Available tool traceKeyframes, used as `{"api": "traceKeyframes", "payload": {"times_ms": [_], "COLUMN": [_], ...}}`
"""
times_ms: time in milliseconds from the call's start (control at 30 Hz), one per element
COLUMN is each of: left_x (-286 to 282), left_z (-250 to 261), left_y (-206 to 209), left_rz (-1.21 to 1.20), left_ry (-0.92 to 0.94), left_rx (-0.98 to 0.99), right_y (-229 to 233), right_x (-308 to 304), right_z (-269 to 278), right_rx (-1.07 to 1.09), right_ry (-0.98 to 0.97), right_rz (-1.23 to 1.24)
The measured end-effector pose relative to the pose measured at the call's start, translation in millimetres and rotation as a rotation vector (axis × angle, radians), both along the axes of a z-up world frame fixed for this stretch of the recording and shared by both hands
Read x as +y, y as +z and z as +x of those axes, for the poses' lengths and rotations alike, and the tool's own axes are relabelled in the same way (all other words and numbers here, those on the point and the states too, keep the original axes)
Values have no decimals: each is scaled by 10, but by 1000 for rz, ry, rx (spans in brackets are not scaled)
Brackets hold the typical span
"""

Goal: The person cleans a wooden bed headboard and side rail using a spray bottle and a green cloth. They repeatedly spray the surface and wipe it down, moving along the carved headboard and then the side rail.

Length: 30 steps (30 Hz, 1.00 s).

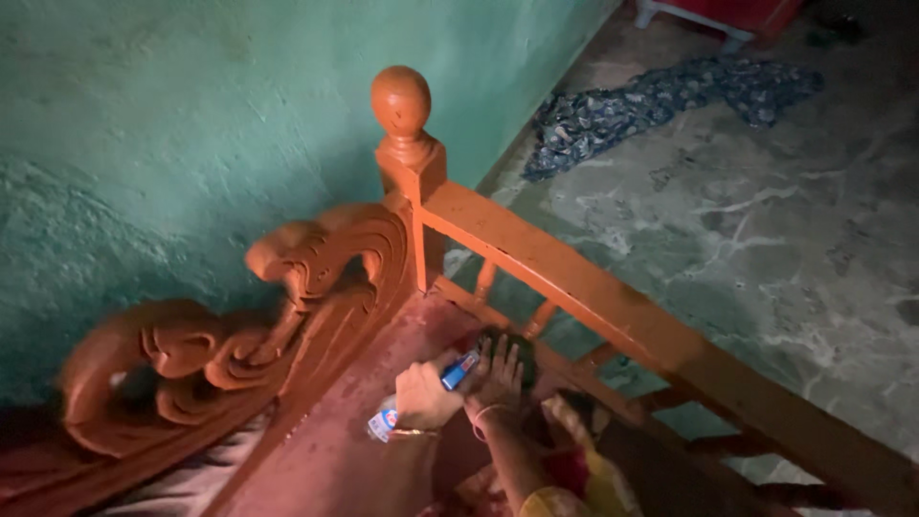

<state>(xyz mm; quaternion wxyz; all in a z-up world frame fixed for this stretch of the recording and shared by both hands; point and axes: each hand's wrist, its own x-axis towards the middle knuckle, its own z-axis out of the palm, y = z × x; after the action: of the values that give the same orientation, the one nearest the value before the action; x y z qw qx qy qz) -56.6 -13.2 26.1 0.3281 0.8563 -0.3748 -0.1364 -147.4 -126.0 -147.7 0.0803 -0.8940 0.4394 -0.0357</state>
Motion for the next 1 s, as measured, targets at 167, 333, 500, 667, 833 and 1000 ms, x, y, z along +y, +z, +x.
{"api": "traceKeyframes", "payload": {"times_ms": [167, 333, 500, 667, 833, 1000], "left_x": [169, 230, 120, 58, -131, -195], "left_z": [155, 324, 334, 150, -196, -445], "left_y": [384, 466, 470, 298, 177, 69], "left_rz": [-128, -265, -353, -319, -232, -65], "left_ry": [-92, -135, -100, 94, 170, 192], "left_rx": [171, 288, 217, 304, 156, 30], "right_y": [83, 122, 280, 262, -9, 171], "right_x": [-12, -50, -59, -115, -279, -384], "right_z": [1, 33, 93, 124, 6, -186], "right_rx": [17, 252, 129, 128, -91, -109], "right_ry": [112, 158, 81, 99, 275, 423], "right_rz": [-92, -125, 77, 182, -136, -76]}}
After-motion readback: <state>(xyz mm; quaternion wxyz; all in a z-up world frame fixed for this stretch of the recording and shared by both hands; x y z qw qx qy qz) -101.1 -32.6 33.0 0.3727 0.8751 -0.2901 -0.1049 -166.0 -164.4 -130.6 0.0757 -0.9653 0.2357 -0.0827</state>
